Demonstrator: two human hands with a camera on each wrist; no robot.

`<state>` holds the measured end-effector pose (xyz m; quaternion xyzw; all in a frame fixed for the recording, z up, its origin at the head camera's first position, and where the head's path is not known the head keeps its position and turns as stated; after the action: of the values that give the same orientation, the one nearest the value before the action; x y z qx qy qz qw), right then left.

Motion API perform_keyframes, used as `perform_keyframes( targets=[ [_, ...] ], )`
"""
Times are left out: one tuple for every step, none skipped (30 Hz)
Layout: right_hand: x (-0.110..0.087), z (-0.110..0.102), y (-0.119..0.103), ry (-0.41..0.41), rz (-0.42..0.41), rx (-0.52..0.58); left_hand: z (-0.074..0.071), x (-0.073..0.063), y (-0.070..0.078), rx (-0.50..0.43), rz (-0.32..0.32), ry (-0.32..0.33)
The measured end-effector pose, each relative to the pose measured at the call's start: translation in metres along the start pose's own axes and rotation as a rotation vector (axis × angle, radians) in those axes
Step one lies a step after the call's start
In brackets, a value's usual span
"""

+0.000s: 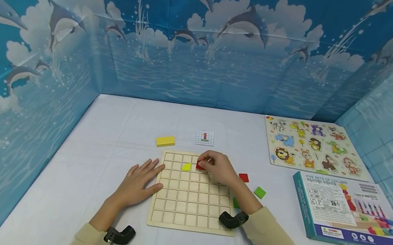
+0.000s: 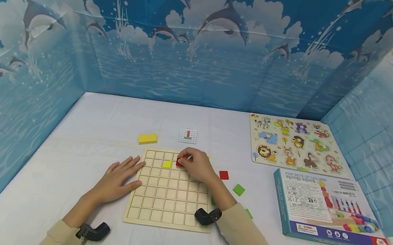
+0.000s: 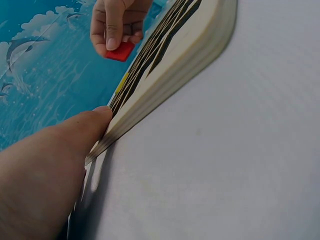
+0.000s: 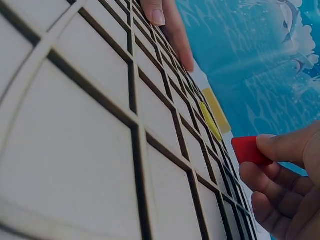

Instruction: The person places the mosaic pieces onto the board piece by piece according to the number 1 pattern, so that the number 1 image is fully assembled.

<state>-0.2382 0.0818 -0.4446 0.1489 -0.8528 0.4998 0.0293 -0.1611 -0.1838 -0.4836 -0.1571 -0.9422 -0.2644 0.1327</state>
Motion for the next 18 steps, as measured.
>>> perform_keyframes(
  targets=[
    [0.0, 0.001, -0.001, -0.005, -0.001, 0.0, 0.0, 0.0, 0.0, -0.001, -0.001, -0.002],
    [0.0, 0.002, -0.001, -0.012, -0.003, 0.002, 0.0, 0.0, 0.0, -0.003, -0.003, -0.003],
    [0.0, 0.004, -0.001, -0.019, -0.005, 0.005, -0.001, 0.0, 0.0, -0.004, -0.004, -0.003],
    [0.001, 0.005, -0.001, -0.026, -0.009, 0.008, -0.001, 0.0, 0.0, -0.004, -0.004, -0.004],
    [0.001, 0.006, -0.001, -0.032, -0.012, 0.011, -0.001, 0.0, 0.0, -0.004, -0.005, -0.005],
    [0.002, 0.007, -0.001, -0.038, -0.013, 0.012, 0.0, 0.0, 0.0, -0.003, -0.007, -0.006],
    [0.002, 0.008, -0.002, -0.041, -0.015, 0.009, 0.0, 0.0, 0.0, -0.001, -0.007, -0.006],
    [0.002, 0.009, -0.001, -0.045, -0.022, 0.004, 0.0, 0.0, 0.0, 0.001, -0.007, -0.006],
    [0.002, 0.01, -0.002, -0.047, -0.026, -0.002, 0.001, 0.0, -0.001, 0.002, -0.009, -0.007],
    [0.002, 0.011, -0.002, -0.048, -0.03, -0.011, 0.001, 0.0, -0.001, 0.001, -0.01, -0.008],
    [0.002, 0.012, -0.002, -0.048, -0.032, -0.022, 0.001, 0.0, -0.001, 0.0, -0.012, -0.009],
    [0.002, 0.012, -0.002, -0.047, -0.035, -0.033, 0.001, 0.0, -0.001, -0.001, -0.012, -0.01],
    [0.002, 0.013, -0.002, -0.045, -0.039, -0.044, 0.001, 0.0, -0.001, -0.002, -0.013, -0.011],
    [0.002, 0.013, -0.002, -0.044, -0.04, -0.05, 0.001, 0.0, -0.001, -0.004, -0.013, -0.01],
    [0.002, 0.013, -0.002, -0.042, -0.041, -0.06, 0.001, 0.0, -0.001, -0.004, -0.013, -0.011],
    [0.002, 0.014, -0.002, -0.041, -0.042, -0.067, 0.001, 0.0, -0.001, -0.004, -0.013, -0.012],
    [0.002, 0.014, -0.001, -0.04, -0.044, -0.074, 0.001, 0.0, -0.001, -0.004, -0.013, -0.012],
    [0.002, 0.015, -0.001, -0.04, -0.045, -0.079, 0.002, 0.0, -0.002, -0.003, -0.013, -0.012]
  ],
)
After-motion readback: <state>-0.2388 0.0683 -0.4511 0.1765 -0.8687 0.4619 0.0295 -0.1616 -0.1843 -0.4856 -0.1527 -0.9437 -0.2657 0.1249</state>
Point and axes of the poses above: each hand's wrist, its own x-axis towards the middle knuckle, its own z-axis out of the palm, y = z × x, the point moved 3 cm from there along x, towards the middle knuckle, and after that the axes turned 15 degrees about y, right-handed, at the moved point
